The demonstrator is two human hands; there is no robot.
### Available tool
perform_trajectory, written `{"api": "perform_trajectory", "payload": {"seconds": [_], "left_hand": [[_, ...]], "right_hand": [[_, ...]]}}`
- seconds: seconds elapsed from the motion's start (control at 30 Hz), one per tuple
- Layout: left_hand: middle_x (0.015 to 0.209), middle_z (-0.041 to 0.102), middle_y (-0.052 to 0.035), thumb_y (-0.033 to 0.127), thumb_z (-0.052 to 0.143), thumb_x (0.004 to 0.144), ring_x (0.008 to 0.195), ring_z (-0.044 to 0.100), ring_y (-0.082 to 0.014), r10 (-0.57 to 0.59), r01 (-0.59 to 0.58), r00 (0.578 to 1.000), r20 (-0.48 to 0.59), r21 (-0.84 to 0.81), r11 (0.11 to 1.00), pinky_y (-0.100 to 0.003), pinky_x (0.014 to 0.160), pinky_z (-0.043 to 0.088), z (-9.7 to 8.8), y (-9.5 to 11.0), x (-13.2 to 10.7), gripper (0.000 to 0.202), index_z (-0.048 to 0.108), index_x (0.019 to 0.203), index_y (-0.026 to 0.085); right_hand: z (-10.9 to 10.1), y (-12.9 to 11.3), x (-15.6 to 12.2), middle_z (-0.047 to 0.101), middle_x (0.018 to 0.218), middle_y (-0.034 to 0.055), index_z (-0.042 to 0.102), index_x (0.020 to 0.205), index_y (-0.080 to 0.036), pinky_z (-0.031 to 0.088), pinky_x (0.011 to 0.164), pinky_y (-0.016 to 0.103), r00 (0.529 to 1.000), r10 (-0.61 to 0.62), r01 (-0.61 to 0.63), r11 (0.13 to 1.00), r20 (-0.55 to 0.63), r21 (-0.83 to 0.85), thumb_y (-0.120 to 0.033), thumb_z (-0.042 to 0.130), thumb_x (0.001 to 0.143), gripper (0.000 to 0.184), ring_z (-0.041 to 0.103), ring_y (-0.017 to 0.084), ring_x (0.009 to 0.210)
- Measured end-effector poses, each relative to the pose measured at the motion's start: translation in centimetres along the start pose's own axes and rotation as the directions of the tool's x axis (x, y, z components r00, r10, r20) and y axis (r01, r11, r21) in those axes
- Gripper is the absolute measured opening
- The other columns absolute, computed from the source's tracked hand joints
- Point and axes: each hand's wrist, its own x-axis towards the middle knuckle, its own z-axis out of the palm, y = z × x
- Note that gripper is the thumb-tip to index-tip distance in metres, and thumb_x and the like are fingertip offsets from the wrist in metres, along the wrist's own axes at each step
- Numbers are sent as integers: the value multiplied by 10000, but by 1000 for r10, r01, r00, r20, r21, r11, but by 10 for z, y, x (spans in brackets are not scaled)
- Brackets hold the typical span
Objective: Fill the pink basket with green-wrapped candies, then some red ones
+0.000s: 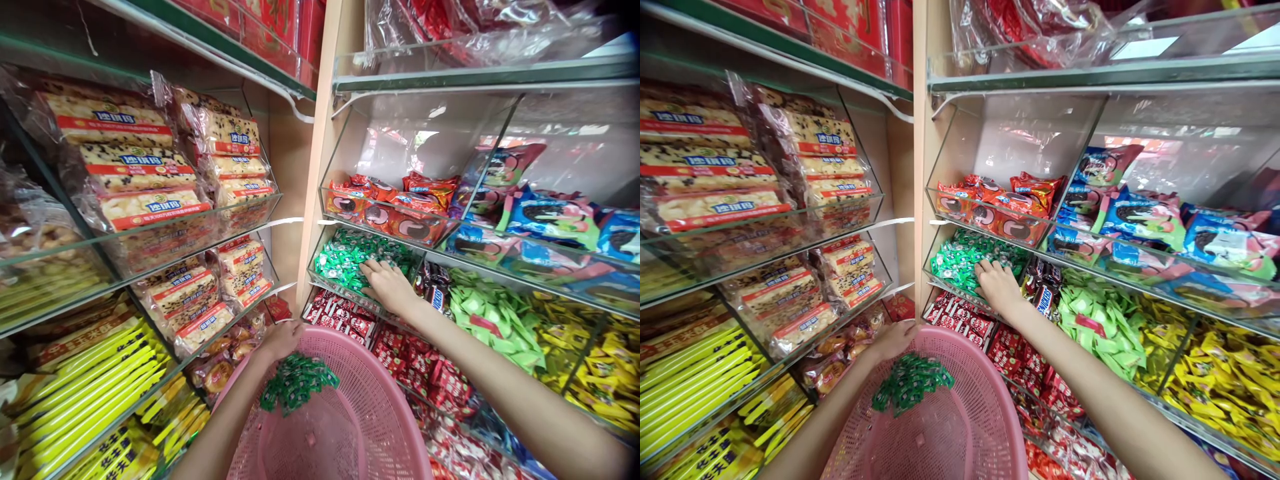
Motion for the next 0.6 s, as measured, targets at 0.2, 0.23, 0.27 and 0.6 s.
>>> {"api": "perform_trajectory", "payload": {"seconds": [0.2, 0.23, 0.27, 0.6], "left_hand": [[1052, 671, -74, 440, 257, 910, 986, 603, -219, 24, -24, 999, -30, -3, 1000, -263, 801, 391, 0, -1, -1, 450, 635, 981, 206], [1052, 671, -74, 439, 257, 910, 988, 603, -219, 24, -24, 999, -33, -2, 1000, -264, 802, 391, 0, -1, -2, 449, 636, 978, 207], [1052, 672, -74, 439, 255, 910, 990, 603, -220, 25, -25, 999, -35, -2, 1000, -264, 804, 390, -1, -2, -2, 451, 637, 972, 208], [1053, 675, -78, 452, 258, 902, 992, 605, -220, 0, 0, 1000, -27, -6, 1000, -261, 813, 393, -5, -1, -4, 462, 645, 970, 208]], "right_hand": [[-1, 0, 4, 570, 1072, 117, 557, 1037, -157, 398, 766, 361, 999, -38, 38, 999, 12, 0, -262, 547, 836, 228, 502, 257, 980], [-2, -1, 4, 575, 1063, 117, 559, 1031, -156, 398, 764, 359, 999, -41, 41, 999, 11, 0, -258, 544, 838, 219, 505, 256, 976], [-3, -1, 4, 580, 1055, 116, 561, 1029, -157, 397, 763, 358, 999, -44, 44, 999, 10, 1, -255, 539, 840, 214, 509, 254, 972], [-11, 5, 7, 623, 1023, 86, 583, 1003, -184, 409, 707, 297, 998, -51, 48, 996, 46, 78, -192, 459, 863, 187, 561, 228, 954]]}}
